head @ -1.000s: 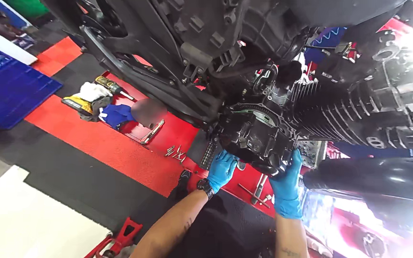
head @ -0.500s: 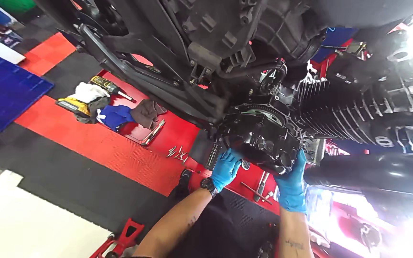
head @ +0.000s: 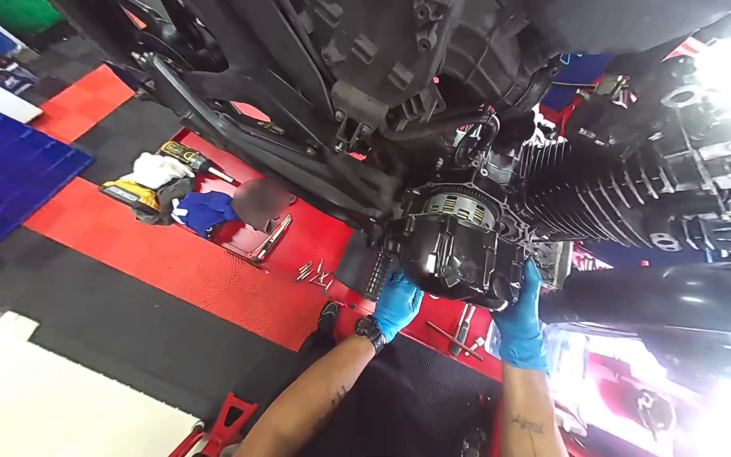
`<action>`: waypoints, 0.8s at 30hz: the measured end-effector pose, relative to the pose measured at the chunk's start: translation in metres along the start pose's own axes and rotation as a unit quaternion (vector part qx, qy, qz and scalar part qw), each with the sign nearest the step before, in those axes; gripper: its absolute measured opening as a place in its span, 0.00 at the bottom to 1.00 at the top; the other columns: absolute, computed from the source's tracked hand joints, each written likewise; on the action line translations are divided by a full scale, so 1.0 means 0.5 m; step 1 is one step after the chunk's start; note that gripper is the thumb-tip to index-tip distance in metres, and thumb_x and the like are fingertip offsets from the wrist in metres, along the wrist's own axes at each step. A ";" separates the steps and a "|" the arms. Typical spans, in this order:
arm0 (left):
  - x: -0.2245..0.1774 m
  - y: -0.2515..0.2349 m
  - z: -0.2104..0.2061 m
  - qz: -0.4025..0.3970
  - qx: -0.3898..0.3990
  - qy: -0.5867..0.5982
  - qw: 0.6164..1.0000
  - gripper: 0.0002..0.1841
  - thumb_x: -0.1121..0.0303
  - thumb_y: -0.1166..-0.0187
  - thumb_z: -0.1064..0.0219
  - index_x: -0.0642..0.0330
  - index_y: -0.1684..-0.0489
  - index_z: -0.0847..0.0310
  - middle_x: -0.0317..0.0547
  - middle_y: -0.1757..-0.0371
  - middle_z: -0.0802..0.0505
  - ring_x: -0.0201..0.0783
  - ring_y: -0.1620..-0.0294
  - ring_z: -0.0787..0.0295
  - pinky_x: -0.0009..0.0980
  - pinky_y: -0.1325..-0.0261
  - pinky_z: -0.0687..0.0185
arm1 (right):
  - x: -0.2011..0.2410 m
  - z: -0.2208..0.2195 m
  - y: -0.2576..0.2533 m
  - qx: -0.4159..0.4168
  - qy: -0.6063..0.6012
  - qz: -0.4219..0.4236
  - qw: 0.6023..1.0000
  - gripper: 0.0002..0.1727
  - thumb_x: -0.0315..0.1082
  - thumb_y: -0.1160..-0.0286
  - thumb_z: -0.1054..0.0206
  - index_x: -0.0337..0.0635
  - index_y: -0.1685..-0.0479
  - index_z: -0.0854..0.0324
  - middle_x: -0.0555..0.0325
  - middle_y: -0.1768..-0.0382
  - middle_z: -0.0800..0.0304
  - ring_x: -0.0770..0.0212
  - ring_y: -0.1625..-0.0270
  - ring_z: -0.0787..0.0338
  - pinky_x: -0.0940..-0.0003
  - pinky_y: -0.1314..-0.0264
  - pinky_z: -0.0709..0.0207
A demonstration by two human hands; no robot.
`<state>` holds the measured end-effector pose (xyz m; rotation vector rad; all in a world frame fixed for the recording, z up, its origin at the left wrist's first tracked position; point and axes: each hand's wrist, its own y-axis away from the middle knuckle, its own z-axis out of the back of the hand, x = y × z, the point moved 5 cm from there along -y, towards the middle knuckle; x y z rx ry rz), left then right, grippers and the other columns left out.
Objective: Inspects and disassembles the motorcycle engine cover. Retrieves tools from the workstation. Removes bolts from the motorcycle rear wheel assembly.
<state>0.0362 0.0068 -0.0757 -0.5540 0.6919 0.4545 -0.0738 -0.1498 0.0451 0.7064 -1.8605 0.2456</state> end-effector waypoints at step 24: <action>-0.214 0.117 0.185 0.162 0.525 0.378 0.745 0.17 0.80 0.28 0.34 0.78 0.41 0.20 0.47 0.47 0.08 0.23 0.45 0.14 0.23 0.36 0.19 | 0.159 0.177 0.428 -0.098 0.118 0.130 0.980 0.34 0.65 0.28 0.33 0.49 0.32 0.17 0.62 0.36 0.10 0.67 0.31 0.14 0.68 0.25 0.23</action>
